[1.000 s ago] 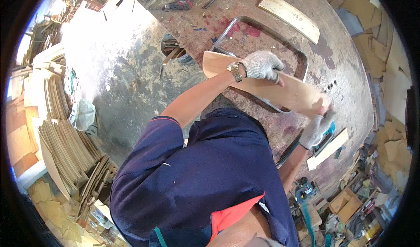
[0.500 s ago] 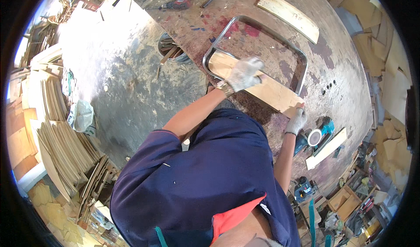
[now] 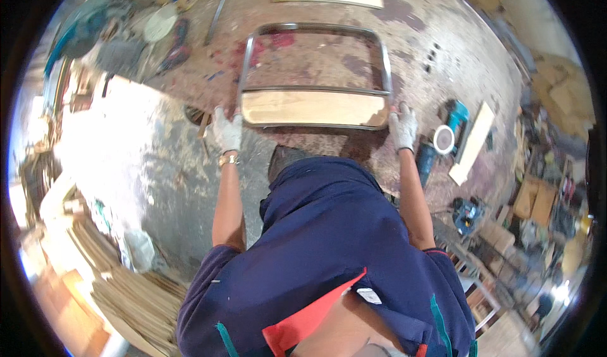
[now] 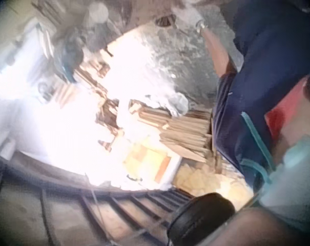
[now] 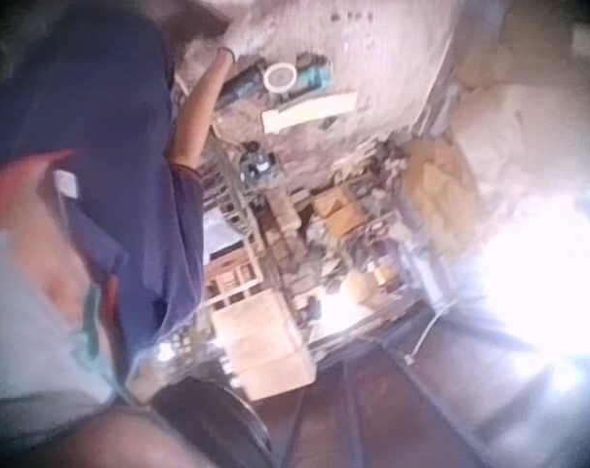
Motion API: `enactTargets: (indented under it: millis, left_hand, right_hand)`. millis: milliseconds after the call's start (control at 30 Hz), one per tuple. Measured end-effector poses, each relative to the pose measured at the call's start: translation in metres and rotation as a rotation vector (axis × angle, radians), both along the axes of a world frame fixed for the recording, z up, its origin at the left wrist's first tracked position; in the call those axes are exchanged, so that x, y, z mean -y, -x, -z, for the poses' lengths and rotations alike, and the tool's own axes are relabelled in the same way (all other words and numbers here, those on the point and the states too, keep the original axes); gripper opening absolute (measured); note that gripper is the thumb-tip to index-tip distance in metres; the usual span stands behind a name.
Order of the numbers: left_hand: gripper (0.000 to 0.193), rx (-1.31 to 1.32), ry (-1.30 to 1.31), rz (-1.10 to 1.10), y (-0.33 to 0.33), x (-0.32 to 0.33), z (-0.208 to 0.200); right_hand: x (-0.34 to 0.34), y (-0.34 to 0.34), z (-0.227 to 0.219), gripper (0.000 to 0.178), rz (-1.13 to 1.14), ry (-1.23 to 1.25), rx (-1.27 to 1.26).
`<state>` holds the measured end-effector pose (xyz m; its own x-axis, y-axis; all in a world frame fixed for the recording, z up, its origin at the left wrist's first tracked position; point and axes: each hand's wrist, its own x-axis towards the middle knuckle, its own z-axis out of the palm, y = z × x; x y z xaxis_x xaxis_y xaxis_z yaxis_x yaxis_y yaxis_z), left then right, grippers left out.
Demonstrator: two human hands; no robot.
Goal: The person uses an angle grinder to smooth the edges of a wooden piece, then fits it into a metal chair frame. They repeatedly test the fit, adjust the wood, and place a plastic sheet over the frame.
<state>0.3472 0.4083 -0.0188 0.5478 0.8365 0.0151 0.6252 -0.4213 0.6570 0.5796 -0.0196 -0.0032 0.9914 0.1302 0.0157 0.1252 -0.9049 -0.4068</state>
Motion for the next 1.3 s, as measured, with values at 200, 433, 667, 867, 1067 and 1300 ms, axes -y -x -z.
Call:
enactTargets:
  millis: [200, 433, 667, 867, 1067, 1300]
  left_hand:
    - [0.052, -0.218, -0.148, 0.28, -0.013, -0.014, 0.028]
    - [0.029, -0.178, 0.252, 0.26, -0.006, -0.039, 0.022]
    - [0.035, 0.626, 1.176, -0.029, 0.004, -0.032, 0.04]
    - [0.048, 0.619, 1.31, -0.091, 0.015, -0.034, 0.058]
    - [0.048, 0.552, 1.297, -0.085, 0.016, -0.039, 0.057]
    - [0.038, 0.58, 1.338, -0.109, 0.023, -0.044, 0.072]
  right_hand:
    - [-0.006, 0.016, 0.012, 0.033, 0.058, -0.021, -0.249]
    - [0.002, 0.019, 0.015, 0.037, 0.204, -0.544, -0.436]
    - [-0.005, 0.038, 0.024, 0.056, 0.331, -1.509, -0.761]
    - [-0.006, 0.039, 0.04, 0.055, 0.29, -1.714, -0.803]
    - [-0.011, 0.036, 0.053, 0.042, 0.373, -1.768, -0.836]
    - [-0.012, 0.043, 0.068, 0.034, 0.384, -1.66, -0.645]
